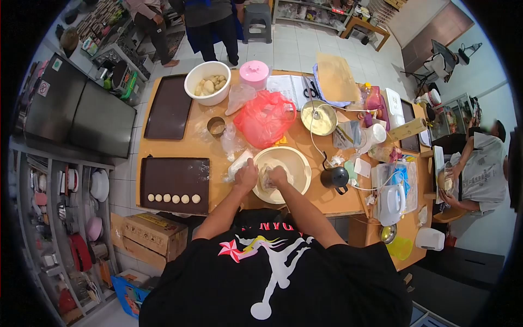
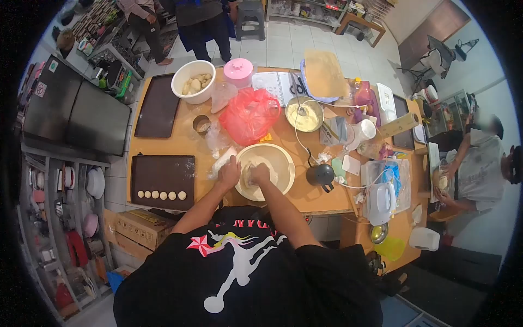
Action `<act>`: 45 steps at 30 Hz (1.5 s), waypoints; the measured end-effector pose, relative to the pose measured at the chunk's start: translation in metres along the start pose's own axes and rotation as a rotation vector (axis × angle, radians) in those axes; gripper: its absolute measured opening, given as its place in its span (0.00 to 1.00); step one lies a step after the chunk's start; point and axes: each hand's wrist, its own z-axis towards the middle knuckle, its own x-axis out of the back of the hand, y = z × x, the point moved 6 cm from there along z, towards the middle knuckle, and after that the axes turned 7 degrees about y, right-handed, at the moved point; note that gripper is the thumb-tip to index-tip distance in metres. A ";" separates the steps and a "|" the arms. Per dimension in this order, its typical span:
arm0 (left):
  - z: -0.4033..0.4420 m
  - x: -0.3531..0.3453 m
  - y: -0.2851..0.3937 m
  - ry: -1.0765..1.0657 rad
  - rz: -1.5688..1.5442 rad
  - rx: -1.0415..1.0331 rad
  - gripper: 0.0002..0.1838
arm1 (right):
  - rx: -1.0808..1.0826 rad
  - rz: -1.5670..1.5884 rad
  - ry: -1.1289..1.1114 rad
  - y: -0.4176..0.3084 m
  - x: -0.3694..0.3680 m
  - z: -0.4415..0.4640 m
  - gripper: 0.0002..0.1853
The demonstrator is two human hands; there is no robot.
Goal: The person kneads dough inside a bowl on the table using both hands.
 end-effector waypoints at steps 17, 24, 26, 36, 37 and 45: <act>0.004 -0.011 -0.006 0.048 -0.029 0.017 0.16 | 0.599 -0.220 0.028 -0.015 0.042 0.006 0.18; 0.002 -0.003 -0.002 0.040 -0.035 0.009 0.16 | 0.825 -0.532 -0.202 -0.079 0.041 -0.077 0.18; 0.003 -0.004 -0.003 0.045 -0.053 0.023 0.17 | 0.834 -0.597 -0.217 -0.067 0.043 -0.088 0.18; 0.003 -0.005 -0.003 0.045 -0.047 0.043 0.16 | 0.770 -0.689 -0.130 -0.032 0.037 -0.121 0.10; 0.003 -0.006 -0.003 0.055 -0.051 0.035 0.16 | 0.749 -0.738 -0.127 -0.038 0.036 -0.122 0.11; 0.001 -0.008 -0.007 0.041 -0.016 0.035 0.15 | 0.374 -0.663 -0.114 -0.052 0.018 -0.082 0.13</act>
